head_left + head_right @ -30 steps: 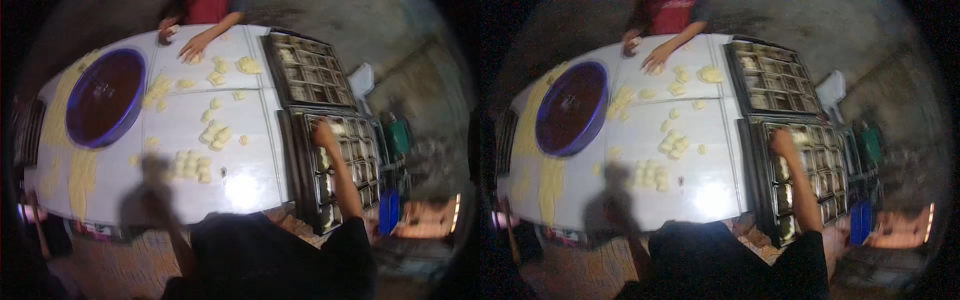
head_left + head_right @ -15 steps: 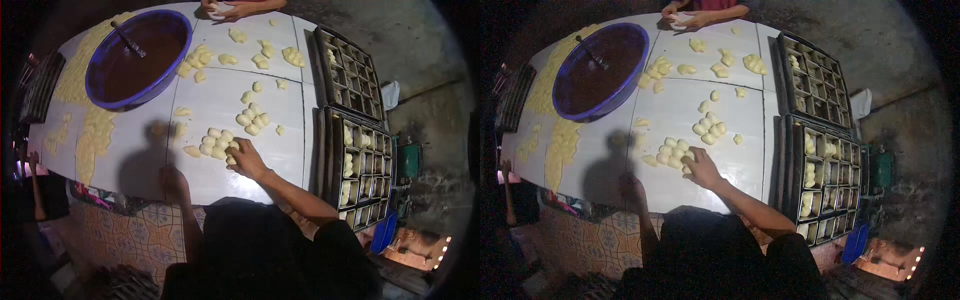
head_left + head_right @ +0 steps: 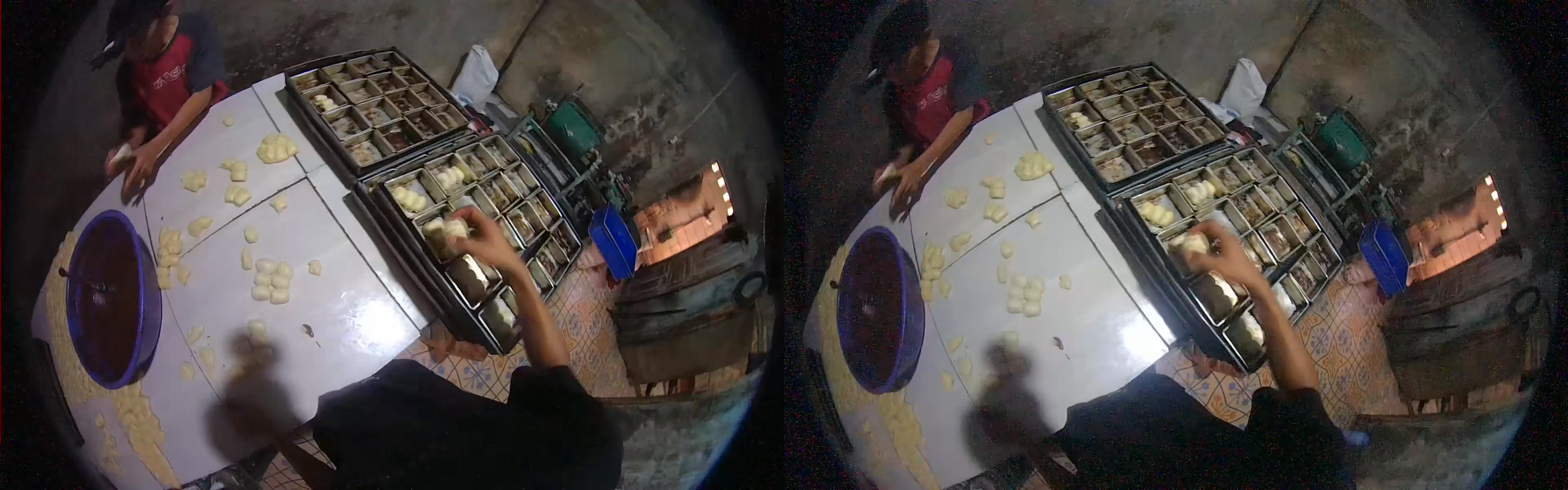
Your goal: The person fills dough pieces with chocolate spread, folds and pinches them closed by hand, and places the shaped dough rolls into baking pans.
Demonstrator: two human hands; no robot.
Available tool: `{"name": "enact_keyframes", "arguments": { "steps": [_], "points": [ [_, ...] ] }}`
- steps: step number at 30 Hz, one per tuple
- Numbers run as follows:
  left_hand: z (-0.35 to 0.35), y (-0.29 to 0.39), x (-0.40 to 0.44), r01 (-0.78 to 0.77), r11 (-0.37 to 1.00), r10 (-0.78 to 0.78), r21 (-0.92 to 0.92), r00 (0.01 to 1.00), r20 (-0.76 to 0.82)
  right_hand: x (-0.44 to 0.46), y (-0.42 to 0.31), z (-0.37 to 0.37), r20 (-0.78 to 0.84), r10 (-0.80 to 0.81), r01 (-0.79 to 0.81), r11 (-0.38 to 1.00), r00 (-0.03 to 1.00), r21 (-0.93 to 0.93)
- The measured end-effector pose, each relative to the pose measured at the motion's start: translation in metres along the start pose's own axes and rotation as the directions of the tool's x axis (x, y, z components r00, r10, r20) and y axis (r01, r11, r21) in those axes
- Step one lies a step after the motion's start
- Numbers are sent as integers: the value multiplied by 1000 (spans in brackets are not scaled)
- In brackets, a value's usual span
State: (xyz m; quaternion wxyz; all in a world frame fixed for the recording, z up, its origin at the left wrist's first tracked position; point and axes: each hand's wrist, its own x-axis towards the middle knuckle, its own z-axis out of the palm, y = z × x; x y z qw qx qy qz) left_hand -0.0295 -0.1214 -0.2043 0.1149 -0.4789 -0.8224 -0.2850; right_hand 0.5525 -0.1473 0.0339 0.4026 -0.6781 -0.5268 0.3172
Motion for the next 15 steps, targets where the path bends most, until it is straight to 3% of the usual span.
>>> {"name": "enact_keyframes", "arguments": {
  "steps": [2,4,6,7,8,9,11,12,13,15],
  "points": [
    [1,1,-1,21,1000,-21,-6,1000,0,17,15,-43,-157,73,-125,927,985,-354],
    [-1,-2,-1,56,998,-56,2,998,-3,38,70,-63,-82,57,-95,784,995,-614],
    [-3,-9,-1,67,998,-67,8,998,-3,39,87,-49,-45,47,-63,483,998,-873],
    [-1,-12,0,60,998,-60,5,998,0,39,72,-41,-116,188,-214,682,975,-699],
    [-1,-16,-1,54,999,-54,1,999,-2,36,55,-37,-156,270,-308,735,950,-605],
    [1,-19,0,44,999,-44,4,999,4,38,84,-31,-268,70,-238,702,961,-671],
    [2,-22,-2,44,999,-44,30,999,3,30,48,-8,-326,-56,-292,326,944,-899],
    [1,-22,-2,54,997,-54,51,999,1,23,18,3,-384,-14,-340,436,923,-833],
    [1,-22,-2,71,995,-71,70,997,-4,26,24,8,-334,-210,-209,458,919,-864],
    [5,-20,-5,94,992,-94,85,996,-12,30,18,71,-228,-371,104,691,900,-715]
  ]
}}
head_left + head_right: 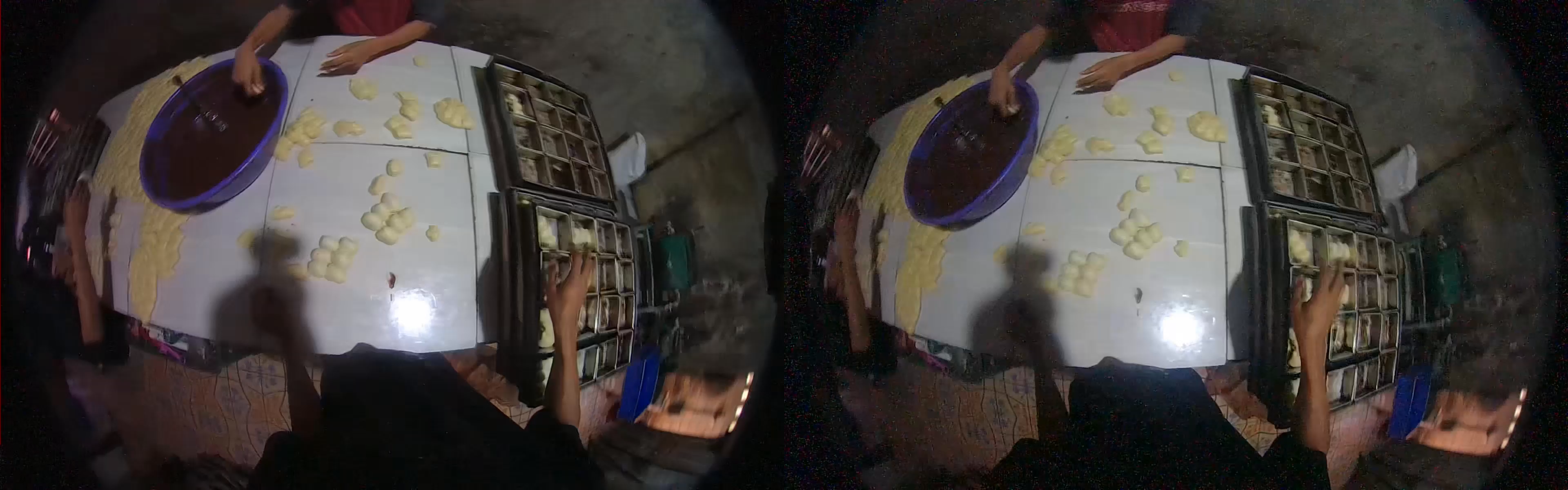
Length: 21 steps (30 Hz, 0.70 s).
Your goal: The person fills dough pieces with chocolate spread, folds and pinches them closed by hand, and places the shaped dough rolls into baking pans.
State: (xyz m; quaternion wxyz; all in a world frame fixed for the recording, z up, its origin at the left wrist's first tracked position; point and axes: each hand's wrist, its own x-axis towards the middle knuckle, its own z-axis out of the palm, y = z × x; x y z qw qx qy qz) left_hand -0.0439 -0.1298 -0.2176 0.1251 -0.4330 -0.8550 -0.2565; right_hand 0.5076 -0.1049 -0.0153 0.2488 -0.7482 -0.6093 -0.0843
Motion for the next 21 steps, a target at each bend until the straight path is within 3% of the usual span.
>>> {"name": "enact_keyframes", "arguments": {
  "steps": [1,2,3,4,5,6,7,9,10,13,15,17,18,19,20,21],
  "points": [
    [2,1,-3,4,1000,-4,10,1000,-5,-7,-27,18,39,-183,178,979,982,98],
    [4,1,-5,-1,1000,1,18,1000,-5,3,-111,-6,316,-277,183,937,907,298],
    [8,2,-8,-22,999,22,39,1000,-3,-2,-156,8,495,-369,70,850,787,522],
    [2,10,-5,47,998,-50,46,997,56,-15,-181,42,498,-549,117,742,672,660],
    [-7,21,-1,118,992,-123,53,986,113,-19,-216,59,608,-574,42,745,548,666],
    [-13,27,1,189,980,-197,64,966,168,-28,-240,86,529,-621,140,715,579,685],
    [-15,29,1,122,991,-127,47,986,105,-40,-257,117,441,-668,241,676,599,697],
    [-22,27,1,-9,999,10,39,1000,-25,-61,-283,159,348,-626,287,690,698,664],
    [-31,32,6,62,991,-56,-117,997,56,-63,-292,165,276,-651,407,694,707,594],
    [-37,37,9,133,979,-118,-153,988,104,-67,-292,187,255,-644,341,651,721,678],
    [-43,49,12,101,992,-99,-72,994,37,-66,-289,182,365,-573,180,682,734,709],
    [-18,36,6,58,995,-53,85,997,-53,-54,-289,153,689,-487,-156,745,537,648],
    [-15,29,5,29,997,-30,66,1000,7,-65,-274,161,614,-596,-204,611,518,765],
    [-13,23,6,3,999,-6,45,998,66,-74,-260,164,439,-726,-115,451,530,885],
    [-8,18,4,-27,999,25,41,998,58,-79,-254,142,564,-725,-542,312,396,781],
    [-5,21,6,-59,998,58,13,997,46,-82,-240,124,544,-771,-625,251,333,739]
  ]
}}
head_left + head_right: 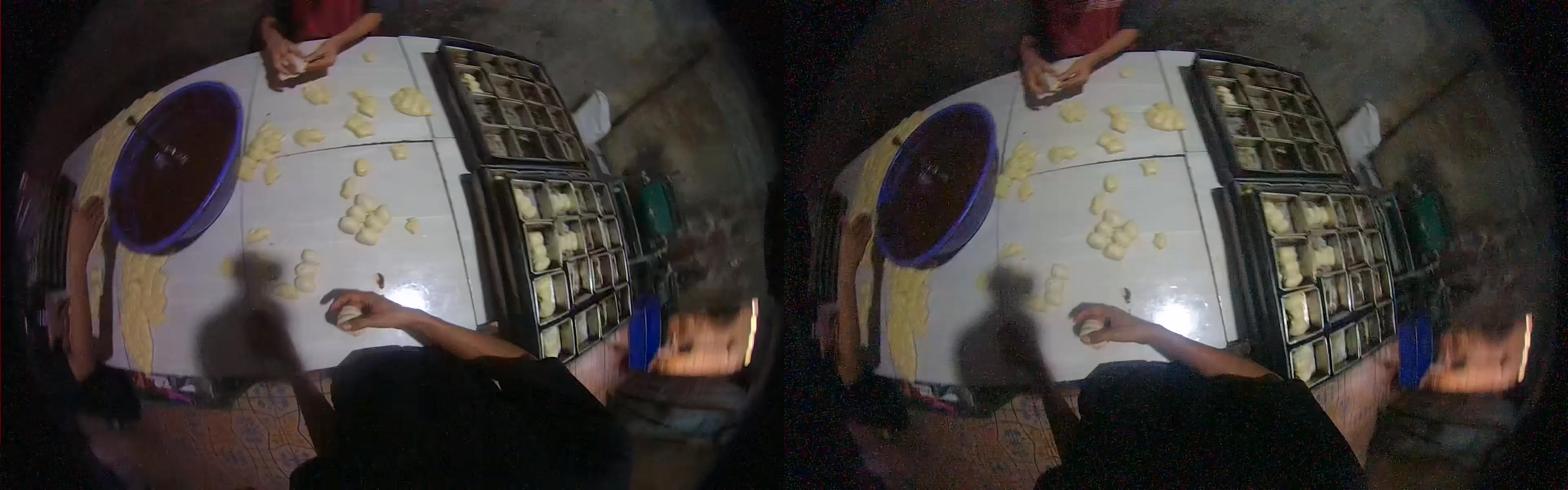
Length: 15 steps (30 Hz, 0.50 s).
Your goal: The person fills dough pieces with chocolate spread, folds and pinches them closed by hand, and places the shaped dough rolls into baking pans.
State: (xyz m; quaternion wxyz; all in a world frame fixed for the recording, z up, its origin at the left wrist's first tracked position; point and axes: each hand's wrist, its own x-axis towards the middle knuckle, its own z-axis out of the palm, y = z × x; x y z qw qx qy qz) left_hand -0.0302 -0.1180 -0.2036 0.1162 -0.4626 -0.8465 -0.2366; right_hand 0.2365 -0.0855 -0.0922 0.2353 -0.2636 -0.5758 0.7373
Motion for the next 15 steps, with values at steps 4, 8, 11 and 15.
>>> {"name": "enact_keyframes", "arguments": {
  "steps": [4,8,11,15],
  "points": [
    [5,7,8,-42,995,38,-91,999,-39,-129,-52,-21,-290,-2,39,992,957,122],
    [25,59,13,-132,974,131,-185,991,-15,-269,-141,-60,-843,-69,-265,933,533,-245],
    [26,76,19,-192,959,193,-206,981,-15,-361,-113,-115,-850,-481,-682,549,217,-484],
    [25,77,15,-199,959,200,-203,980,-15,-403,-60,-147,-906,-232,-872,268,354,-409]
  ]
}}
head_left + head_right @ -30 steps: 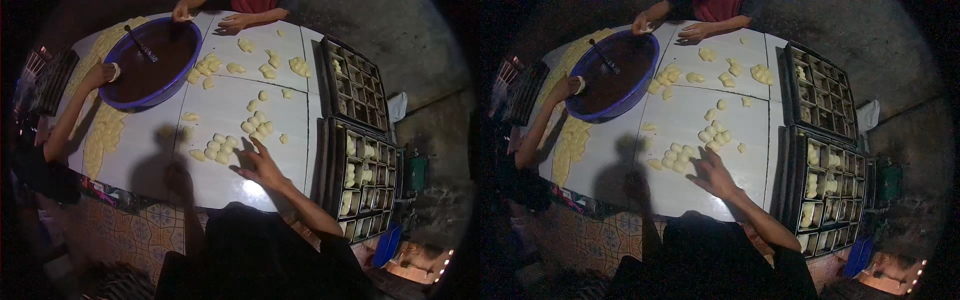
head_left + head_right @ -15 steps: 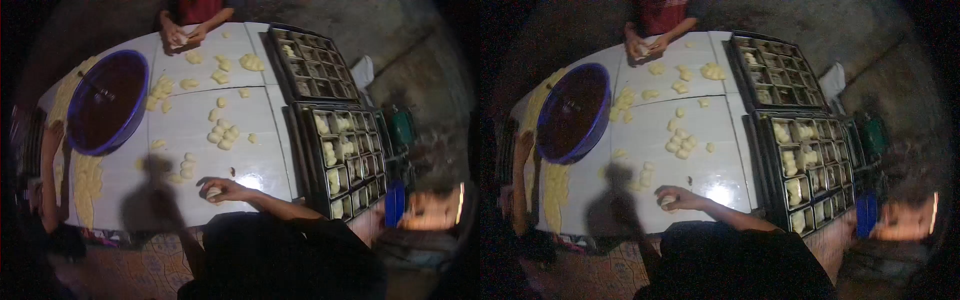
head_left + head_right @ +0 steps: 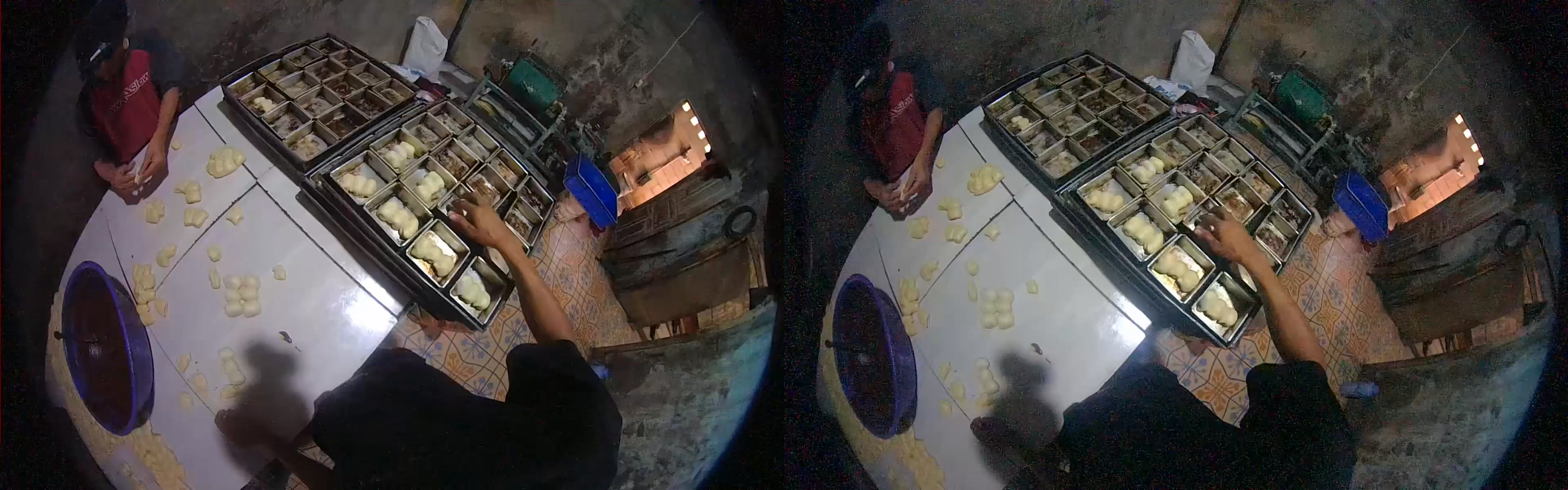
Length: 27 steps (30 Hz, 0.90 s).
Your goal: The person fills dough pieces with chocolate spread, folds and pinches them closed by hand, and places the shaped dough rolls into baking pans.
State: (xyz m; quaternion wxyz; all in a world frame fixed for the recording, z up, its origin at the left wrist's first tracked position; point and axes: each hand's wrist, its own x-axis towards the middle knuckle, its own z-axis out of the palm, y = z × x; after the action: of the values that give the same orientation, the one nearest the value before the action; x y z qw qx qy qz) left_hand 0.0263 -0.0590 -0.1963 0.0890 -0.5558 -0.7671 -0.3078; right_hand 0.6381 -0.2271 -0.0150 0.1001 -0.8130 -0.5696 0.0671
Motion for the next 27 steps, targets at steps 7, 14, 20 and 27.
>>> {"name": "enact_keyframes", "arguments": {
  "steps": [7,14,20,27],
  "points": [
    [-24,-51,-17,97,991,-94,97,995,-34,-8,-45,27,-469,103,-309,869,877,-386],
    [-17,-75,-27,11,810,98,586,983,-153,20,-295,22,-44,-189,182,821,981,542],
    [-30,-68,-28,148,964,-139,220,989,-57,11,-459,204,2,-730,581,545,683,605],
    [-48,-45,-10,266,959,-265,94,964,-20,26,-485,236,87,-850,608,439,519,662]
  ]
}}
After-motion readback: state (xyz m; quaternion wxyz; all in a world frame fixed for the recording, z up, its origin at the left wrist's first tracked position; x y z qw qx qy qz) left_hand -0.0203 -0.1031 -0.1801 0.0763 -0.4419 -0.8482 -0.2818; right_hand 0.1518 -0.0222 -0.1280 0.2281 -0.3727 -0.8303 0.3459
